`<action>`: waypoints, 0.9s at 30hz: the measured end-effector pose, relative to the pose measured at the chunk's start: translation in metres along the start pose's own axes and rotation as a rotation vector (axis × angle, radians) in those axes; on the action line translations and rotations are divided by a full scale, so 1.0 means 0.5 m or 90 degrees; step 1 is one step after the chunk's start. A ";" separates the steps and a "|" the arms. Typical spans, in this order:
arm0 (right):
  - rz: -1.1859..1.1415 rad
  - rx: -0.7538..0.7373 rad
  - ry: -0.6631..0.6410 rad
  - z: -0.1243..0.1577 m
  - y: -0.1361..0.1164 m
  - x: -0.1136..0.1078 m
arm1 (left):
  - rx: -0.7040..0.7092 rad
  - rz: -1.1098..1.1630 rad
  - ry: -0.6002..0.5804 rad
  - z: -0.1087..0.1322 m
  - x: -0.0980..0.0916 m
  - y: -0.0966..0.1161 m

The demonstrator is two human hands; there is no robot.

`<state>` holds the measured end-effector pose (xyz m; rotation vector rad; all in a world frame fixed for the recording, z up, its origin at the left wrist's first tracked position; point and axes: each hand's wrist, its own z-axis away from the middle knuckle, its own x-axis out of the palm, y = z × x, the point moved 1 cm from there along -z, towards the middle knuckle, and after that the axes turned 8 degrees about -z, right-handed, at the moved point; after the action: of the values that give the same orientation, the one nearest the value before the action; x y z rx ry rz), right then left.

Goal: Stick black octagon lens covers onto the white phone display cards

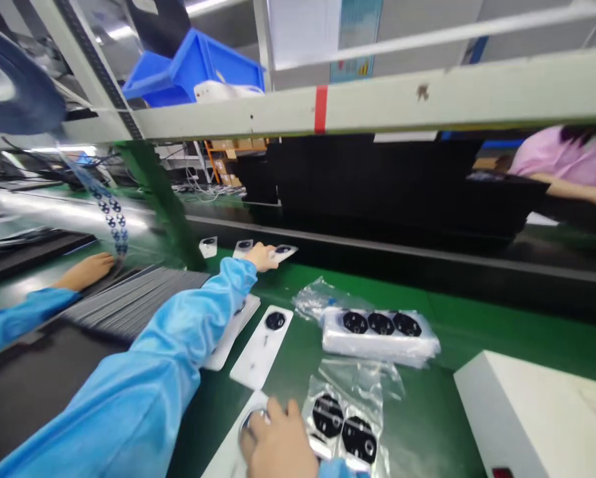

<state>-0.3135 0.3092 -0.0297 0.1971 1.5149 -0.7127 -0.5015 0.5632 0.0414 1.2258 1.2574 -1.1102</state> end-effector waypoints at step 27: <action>0.041 -0.030 0.001 0.039 -0.034 -0.016 | -0.139 -0.137 0.113 0.465 0.095 -0.039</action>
<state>-0.3054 0.2877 -0.0152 0.2109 1.5187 -0.6253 -0.5054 0.3333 -0.0208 1.0596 1.6306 -1.0001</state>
